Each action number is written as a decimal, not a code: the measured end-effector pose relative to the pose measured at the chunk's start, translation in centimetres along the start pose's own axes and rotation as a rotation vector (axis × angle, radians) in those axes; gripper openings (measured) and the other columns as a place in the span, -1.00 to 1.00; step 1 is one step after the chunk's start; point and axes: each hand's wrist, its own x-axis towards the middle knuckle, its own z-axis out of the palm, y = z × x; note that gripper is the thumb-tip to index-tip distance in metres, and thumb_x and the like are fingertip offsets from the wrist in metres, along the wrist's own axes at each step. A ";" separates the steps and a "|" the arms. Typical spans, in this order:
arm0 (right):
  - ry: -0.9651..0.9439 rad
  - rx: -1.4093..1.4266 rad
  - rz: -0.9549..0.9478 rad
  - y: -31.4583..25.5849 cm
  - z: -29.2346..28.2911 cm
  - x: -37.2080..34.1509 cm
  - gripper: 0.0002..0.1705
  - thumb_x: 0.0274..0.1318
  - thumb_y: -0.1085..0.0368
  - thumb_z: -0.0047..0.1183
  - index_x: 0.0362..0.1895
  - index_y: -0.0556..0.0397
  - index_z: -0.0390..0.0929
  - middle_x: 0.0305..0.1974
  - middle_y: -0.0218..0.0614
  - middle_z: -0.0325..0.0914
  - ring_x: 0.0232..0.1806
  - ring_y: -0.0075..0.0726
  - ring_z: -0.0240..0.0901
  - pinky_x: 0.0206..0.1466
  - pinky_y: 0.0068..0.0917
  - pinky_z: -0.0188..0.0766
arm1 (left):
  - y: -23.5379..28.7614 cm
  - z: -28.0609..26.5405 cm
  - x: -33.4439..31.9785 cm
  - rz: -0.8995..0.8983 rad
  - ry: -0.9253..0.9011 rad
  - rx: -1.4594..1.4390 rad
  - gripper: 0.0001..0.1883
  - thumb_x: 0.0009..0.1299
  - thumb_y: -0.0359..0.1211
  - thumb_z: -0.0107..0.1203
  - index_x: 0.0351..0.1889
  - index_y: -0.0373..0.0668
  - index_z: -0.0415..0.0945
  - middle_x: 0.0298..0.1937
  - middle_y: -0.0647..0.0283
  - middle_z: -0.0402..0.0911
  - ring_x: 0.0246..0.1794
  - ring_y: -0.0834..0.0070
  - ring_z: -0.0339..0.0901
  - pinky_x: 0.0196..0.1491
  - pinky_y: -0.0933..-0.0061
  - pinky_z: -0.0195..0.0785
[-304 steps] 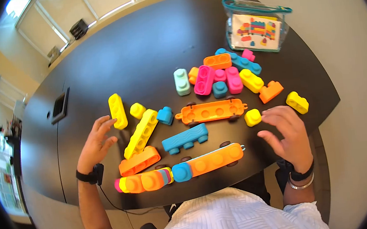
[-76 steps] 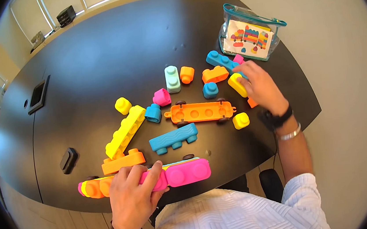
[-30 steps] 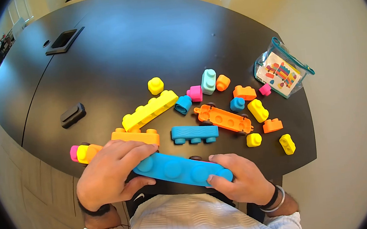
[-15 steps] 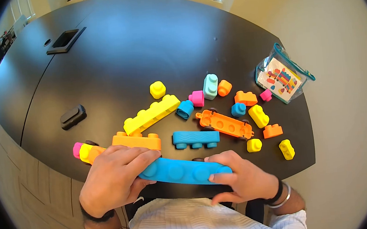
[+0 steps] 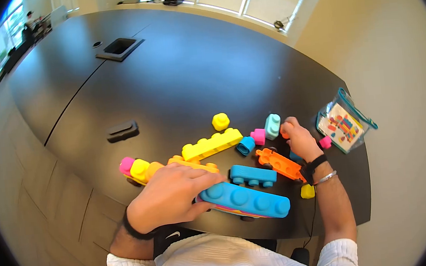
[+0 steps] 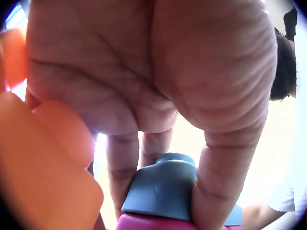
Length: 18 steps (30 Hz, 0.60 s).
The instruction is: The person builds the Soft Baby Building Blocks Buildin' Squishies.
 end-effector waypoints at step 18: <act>0.389 0.476 -0.456 -26.6 -11.7 -9.1 -0.41 0.28 0.35 0.41 0.41 -0.08 0.72 0.19 0.04 0.66 0.04 0.07 0.75 0.12 -0.12 0.75 | 0.5 1.1 0.2 -0.088 -0.068 -0.035 -0.13 0.31 -0.18 0.58 0.56 -0.12 0.43 0.10 0.25 0.87 0.02 0.05 0.83 0.08 0.03 0.59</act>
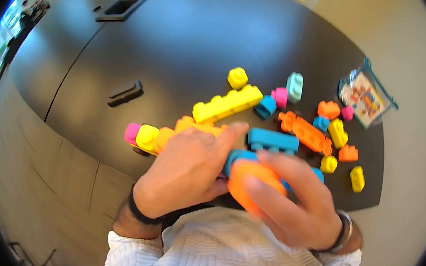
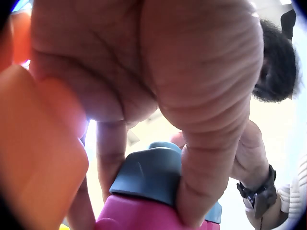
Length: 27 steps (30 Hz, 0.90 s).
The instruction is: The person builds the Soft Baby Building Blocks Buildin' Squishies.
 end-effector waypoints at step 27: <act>0.114 -0.330 0.429 9.0 -5.5 -10.1 -0.39 0.29 0.06 0.52 0.29 0.09 0.69 0.13 -0.12 0.73 0.20 0.15 0.62 0.31 0.01 0.53 | -4.5 -5.8 -4.9 -0.150 0.112 -0.086 0.11 0.08 -0.40 0.70 0.67 -0.21 0.38 0.32 0.05 0.81 0.26 0.13 0.80 0.40 0.13 0.56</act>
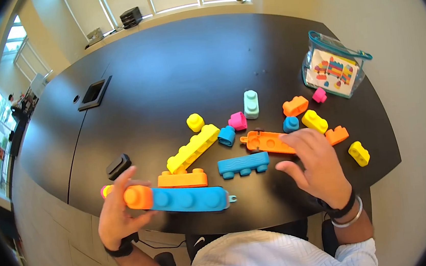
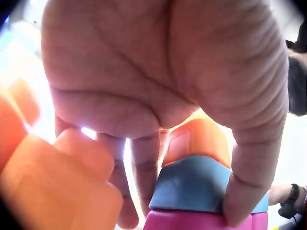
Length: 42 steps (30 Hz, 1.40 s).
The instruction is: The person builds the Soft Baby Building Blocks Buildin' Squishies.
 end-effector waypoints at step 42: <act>-0.147 -0.031 0.100 7.7 4.4 3.2 -0.34 0.34 0.00 0.49 0.31 0.15 0.58 0.05 -0.06 0.62 0.09 0.18 0.68 0.12 0.01 0.66 | 2.8 2.9 -1.1 0.355 0.177 0.357 -0.62 0.38 -0.28 0.51 0.07 -0.18 0.67 0.19 0.04 0.81 0.30 -0.16 0.67 0.41 -0.15 0.50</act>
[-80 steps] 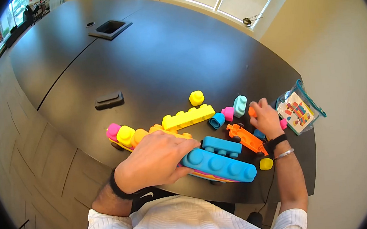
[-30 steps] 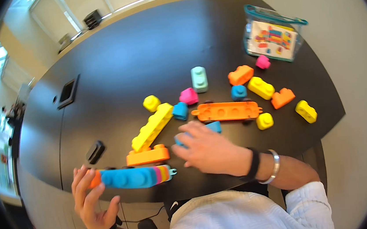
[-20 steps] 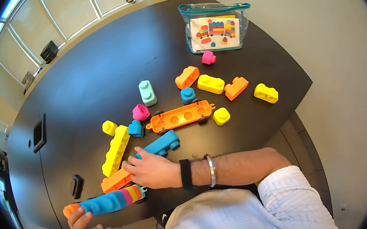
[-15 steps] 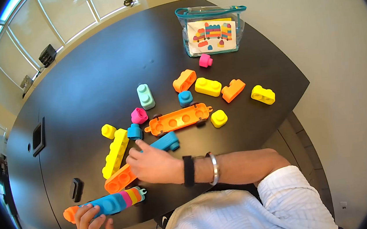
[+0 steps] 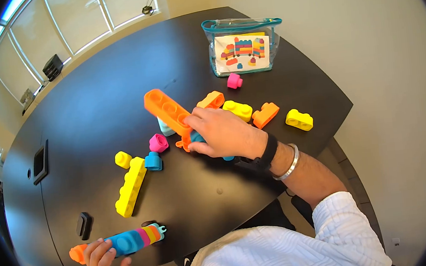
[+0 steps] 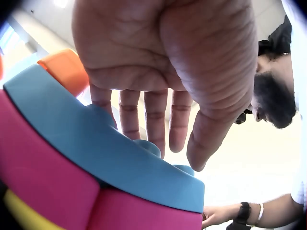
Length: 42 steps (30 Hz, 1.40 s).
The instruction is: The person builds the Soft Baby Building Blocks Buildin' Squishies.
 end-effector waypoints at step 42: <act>-0.334 -0.238 0.093 2.0 1.2 0.4 -0.72 0.22 0.19 0.52 -0.12 0.11 0.85 0.06 -0.12 0.63 0.07 0.15 0.69 0.14 0.04 0.64 | 2.8 2.8 2.5 -0.077 -0.071 0.224 -0.24 0.18 -0.12 0.66 0.35 -0.09 0.68 0.29 0.18 0.75 0.25 0.06 0.69 0.34 -0.03 0.32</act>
